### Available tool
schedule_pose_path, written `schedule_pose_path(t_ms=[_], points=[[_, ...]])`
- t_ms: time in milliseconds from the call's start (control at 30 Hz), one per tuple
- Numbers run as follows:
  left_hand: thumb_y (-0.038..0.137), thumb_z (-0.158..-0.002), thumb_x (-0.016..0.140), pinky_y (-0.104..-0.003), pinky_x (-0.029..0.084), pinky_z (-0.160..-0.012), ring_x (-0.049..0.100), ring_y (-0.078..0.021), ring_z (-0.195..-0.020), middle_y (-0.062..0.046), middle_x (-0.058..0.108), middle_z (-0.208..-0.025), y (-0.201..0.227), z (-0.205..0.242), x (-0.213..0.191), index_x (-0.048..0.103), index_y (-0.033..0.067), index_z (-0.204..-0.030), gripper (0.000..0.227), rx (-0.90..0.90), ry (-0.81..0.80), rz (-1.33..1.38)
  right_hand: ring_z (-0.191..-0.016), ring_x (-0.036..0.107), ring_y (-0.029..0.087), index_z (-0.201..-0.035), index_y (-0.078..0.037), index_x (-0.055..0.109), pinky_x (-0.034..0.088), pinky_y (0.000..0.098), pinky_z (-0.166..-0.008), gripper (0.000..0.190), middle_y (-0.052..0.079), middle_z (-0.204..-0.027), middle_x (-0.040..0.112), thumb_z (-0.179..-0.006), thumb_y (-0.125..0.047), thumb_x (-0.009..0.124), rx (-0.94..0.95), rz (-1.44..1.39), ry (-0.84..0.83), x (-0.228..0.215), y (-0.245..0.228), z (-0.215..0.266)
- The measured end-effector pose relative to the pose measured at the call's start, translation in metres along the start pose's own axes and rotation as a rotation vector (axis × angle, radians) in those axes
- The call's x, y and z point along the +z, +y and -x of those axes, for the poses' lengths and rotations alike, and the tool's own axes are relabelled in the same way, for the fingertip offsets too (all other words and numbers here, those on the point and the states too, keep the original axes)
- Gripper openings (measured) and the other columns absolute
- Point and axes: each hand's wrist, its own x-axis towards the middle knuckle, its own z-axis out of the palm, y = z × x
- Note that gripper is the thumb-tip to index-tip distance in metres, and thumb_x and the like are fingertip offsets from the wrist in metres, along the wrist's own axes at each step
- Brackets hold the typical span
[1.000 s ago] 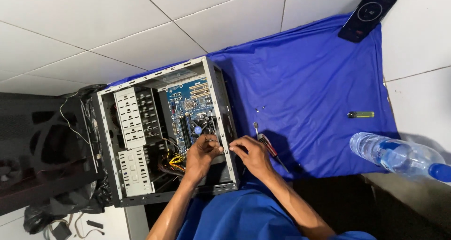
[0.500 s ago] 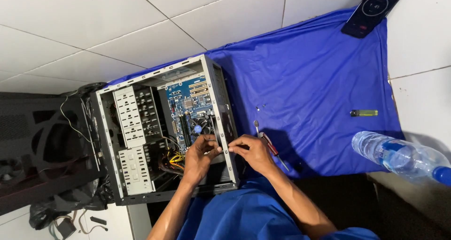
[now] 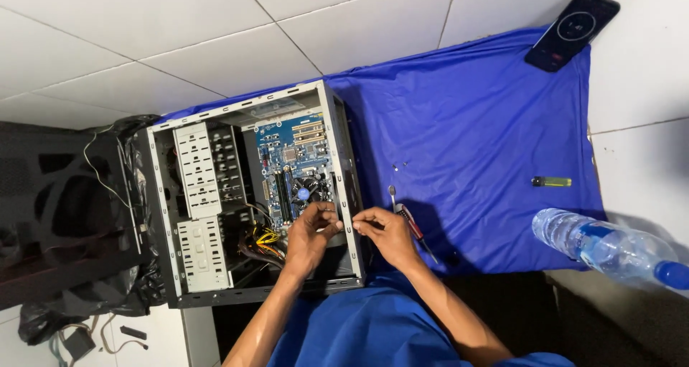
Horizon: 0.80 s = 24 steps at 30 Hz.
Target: The person assembles a desktop computer by installing the motherboard and power supply unit into a computer case. They use a screwdriver to secure the motherboard and connect various cables to the board and power supply.
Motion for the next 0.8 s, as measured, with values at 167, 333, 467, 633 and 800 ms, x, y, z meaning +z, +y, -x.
schedule_pose_path(t_ms=[167,333,467,633,800], points=[[-0.003,-0.082,0.080,-0.038,0.060,-0.086,0.072,-0.0231,-0.092,-0.015,0.076,-0.093,-0.004,-0.001,-0.001,0.071,0.0021,-0.118,0.038,0.011,-0.014,0.035,-0.068,0.072,0.014,-0.099,-0.004,0.079,0.062,0.0288,-0.071,0.009,0.011,-0.073,0.077,-0.091,-0.003,0.076,0.041,0.014,-0.010,-0.002,0.004,-0.002],[-0.003,-0.082,0.080,-0.037,0.061,-0.083,0.072,-0.0226,-0.090,-0.015,0.076,-0.092,-0.001,0.001,-0.001,0.072,0.0033,-0.118,0.037,0.017,-0.028,0.029,-0.068,0.072,0.017,-0.101,-0.005,0.078,0.062,0.0316,-0.070,0.009,0.012,-0.072,0.075,-0.094,-0.007,0.072,0.056,0.093,0.002,0.000,0.008,-0.002],[-0.003,-0.083,0.079,-0.035,0.060,-0.083,0.070,-0.0209,-0.090,-0.012,0.074,-0.091,-0.010,-0.008,-0.001,0.070,0.0021,-0.119,0.038,0.019,-0.039,0.057,-0.066,0.073,0.018,-0.099,-0.007,0.078,0.061,0.0314,-0.066,0.008,0.010,-0.069,0.074,-0.094,-0.008,0.072,0.013,0.196,0.046,0.002,0.008,0.000],[-0.002,-0.082,0.080,-0.035,0.059,-0.083,0.070,-0.0213,-0.090,-0.013,0.075,-0.092,-0.007,-0.006,-0.002,0.070,0.0012,-0.119,0.039,0.007,-0.038,0.050,-0.068,0.074,0.023,-0.098,-0.012,0.079,0.060,0.0333,-0.065,0.007,0.008,-0.067,0.074,-0.093,-0.012,0.074,-0.072,0.347,0.107,0.006,-0.002,0.007],[-0.003,-0.082,0.080,-0.035,0.060,-0.083,0.070,-0.0210,-0.091,-0.013,0.075,-0.092,-0.018,-0.011,-0.001,0.070,0.0014,-0.120,0.039,0.008,-0.035,0.053,-0.078,0.077,0.029,-0.089,-0.012,0.079,0.063,0.0345,-0.070,0.006,0.009,-0.077,0.078,-0.085,-0.008,0.078,-0.229,0.418,0.197,0.011,-0.011,0.013]])
